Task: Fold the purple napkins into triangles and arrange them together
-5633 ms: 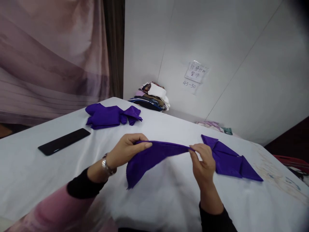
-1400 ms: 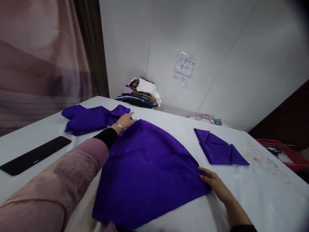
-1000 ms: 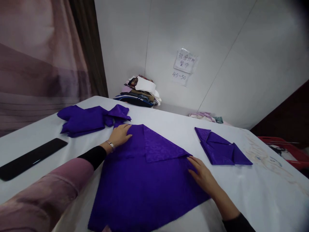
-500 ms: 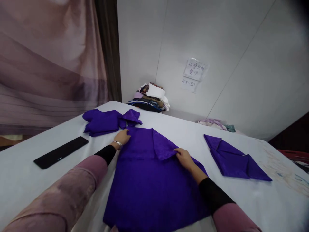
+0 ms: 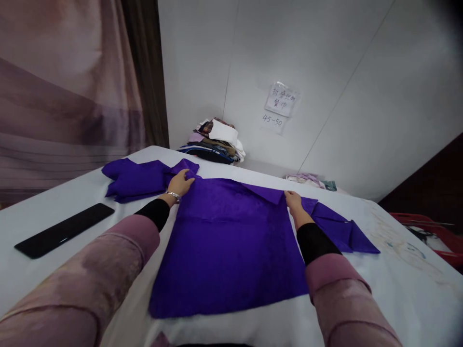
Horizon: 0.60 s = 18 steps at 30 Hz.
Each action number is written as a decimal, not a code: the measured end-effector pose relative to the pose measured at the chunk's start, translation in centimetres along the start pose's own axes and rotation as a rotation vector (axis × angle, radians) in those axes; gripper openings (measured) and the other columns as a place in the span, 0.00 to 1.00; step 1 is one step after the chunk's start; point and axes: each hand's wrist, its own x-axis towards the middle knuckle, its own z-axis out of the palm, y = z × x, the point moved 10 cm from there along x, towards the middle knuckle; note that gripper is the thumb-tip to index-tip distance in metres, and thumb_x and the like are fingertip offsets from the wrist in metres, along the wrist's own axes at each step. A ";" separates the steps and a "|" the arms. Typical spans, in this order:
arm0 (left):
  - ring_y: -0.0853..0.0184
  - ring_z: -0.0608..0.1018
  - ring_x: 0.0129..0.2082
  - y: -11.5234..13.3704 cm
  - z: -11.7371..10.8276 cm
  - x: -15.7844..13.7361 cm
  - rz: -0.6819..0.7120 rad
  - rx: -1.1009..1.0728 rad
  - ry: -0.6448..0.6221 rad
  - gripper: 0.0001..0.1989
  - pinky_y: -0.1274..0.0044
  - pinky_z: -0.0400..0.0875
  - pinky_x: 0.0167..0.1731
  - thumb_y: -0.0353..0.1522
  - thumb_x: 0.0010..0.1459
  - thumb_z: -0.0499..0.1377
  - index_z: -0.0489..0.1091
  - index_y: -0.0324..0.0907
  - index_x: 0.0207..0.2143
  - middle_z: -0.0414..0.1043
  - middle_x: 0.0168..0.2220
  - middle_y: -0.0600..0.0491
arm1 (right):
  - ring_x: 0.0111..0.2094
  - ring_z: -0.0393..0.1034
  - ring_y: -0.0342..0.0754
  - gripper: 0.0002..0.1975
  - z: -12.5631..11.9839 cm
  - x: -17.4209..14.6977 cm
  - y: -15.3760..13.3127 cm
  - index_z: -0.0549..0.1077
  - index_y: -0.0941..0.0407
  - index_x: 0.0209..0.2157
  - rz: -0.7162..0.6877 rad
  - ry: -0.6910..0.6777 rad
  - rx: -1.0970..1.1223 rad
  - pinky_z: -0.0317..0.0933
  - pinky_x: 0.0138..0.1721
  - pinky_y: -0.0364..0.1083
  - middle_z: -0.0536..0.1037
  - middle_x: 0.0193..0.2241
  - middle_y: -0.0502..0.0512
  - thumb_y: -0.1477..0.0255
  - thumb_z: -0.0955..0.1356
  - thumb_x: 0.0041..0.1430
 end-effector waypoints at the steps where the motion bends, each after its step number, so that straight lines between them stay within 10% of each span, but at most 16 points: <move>1: 0.61 0.73 0.48 -0.2 0.3 -0.2 0.005 -0.003 -0.017 0.28 0.74 0.66 0.47 0.37 0.54 0.54 0.58 0.38 0.56 0.71 0.48 0.44 | 0.32 0.72 0.49 0.18 -0.3 -0.2 0.9 0.72 0.63 0.42 0.012 0.005 -0.054 0.65 0.34 0.45 0.78 0.30 0.57 0.70 0.63 0.50; 8: 0.62 0.77 0.38 -2.5 1.4 -5.1 0.101 -0.006 -0.150 0.21 0.75 0.69 0.42 0.37 0.50 0.54 0.68 0.41 0.47 0.75 0.42 0.48 | 0.46 0.68 0.51 0.20 -0.7 -5.7 4.3 0.71 0.60 0.46 -0.117 -0.159 -0.326 0.59 0.49 0.48 0.75 0.44 0.62 0.73 0.65 0.50; 18: 0.61 0.75 0.42 -0.7 3.2 -10.6 0.302 0.012 -0.181 0.23 0.72 0.68 0.45 0.43 0.52 0.50 0.69 0.42 0.46 0.73 0.45 0.49 | 0.47 0.67 0.49 0.15 6.6 -8.4 -1.2 0.74 0.58 0.43 -0.429 -0.418 -0.445 0.56 0.51 0.46 0.75 0.43 0.58 0.75 0.63 0.54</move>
